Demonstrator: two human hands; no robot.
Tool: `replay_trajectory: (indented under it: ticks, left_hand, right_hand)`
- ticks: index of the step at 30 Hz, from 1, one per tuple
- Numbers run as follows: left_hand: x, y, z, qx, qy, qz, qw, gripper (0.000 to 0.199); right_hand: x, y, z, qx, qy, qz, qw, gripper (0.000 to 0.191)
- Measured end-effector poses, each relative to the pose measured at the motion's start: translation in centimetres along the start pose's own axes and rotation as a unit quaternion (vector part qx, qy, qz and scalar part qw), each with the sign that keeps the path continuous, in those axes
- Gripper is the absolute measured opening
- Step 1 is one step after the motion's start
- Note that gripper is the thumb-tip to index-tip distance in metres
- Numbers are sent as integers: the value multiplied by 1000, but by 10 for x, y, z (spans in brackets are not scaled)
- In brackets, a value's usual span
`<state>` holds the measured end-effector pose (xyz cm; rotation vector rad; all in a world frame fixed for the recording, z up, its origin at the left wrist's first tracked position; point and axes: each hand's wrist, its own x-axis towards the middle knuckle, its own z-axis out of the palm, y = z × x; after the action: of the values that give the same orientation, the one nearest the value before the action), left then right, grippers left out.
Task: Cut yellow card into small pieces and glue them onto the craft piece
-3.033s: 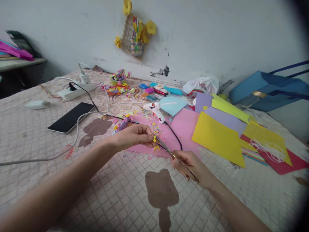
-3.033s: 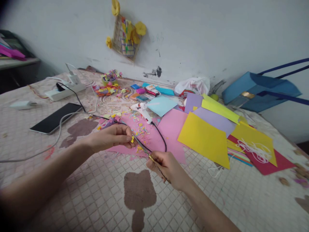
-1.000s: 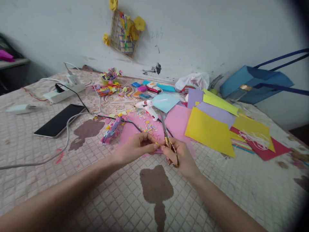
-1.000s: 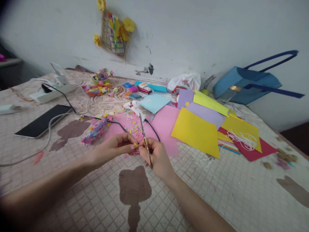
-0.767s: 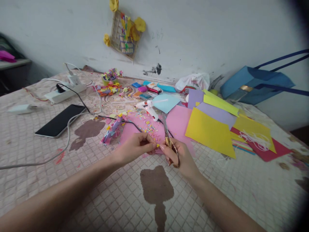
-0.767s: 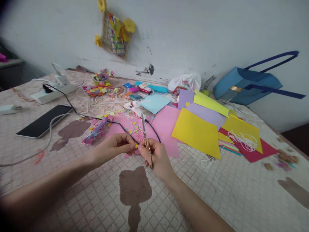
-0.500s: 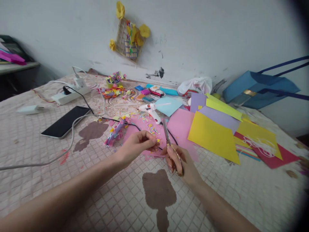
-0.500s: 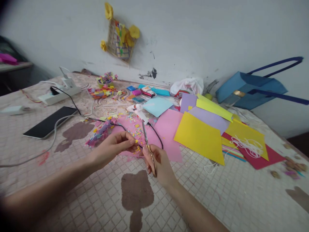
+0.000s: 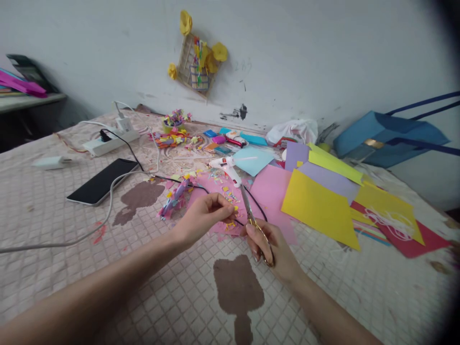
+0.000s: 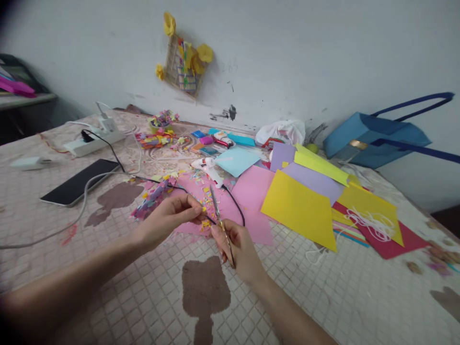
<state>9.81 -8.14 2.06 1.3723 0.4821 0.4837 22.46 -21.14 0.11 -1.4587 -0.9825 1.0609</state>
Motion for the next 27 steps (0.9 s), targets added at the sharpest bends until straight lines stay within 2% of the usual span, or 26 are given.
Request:
replay_trajectory:
  ticks: [4, 7, 10, 13, 15, 18, 21, 27]
  left_hand:
    - [5, 11, -15, 38, 34, 22, 998, 14]
    - [7, 17, -29, 75, 44, 20, 996, 14]
    - [6, 14, -40, 107, 40, 3, 993, 13]
    - [4, 6, -47, 113, 26, -22, 993, 13]
    - [3, 1, -49, 113, 13, -36, 993, 13]
    - [2, -2, -49, 106, 5, -49, 993, 12]
    - [1, -1, -47, 88, 8, -59, 994, 11]
    - [0, -1, -45, 67, 5, -64, 996, 9]
  right_hand:
    - [2, -3, -9, -63, 14, 3, 998, 34]
    - [5, -5, -23, -225, 38, -48, 972, 33]
    - [9, -3, -39, -420, 69, -95, 900, 30]
    - [13, 0, -55, -575, 120, -89, 804, 27]
    - [15, 2, -64, -642, 149, -74, 748, 27]
    - [17, 6, -76, -689, 170, -53, 703, 27]
    - [18, 8, -82, -700, 180, -34, 691, 29]
    - [20, 6, -84, -676, 191, -16, 712, 31]
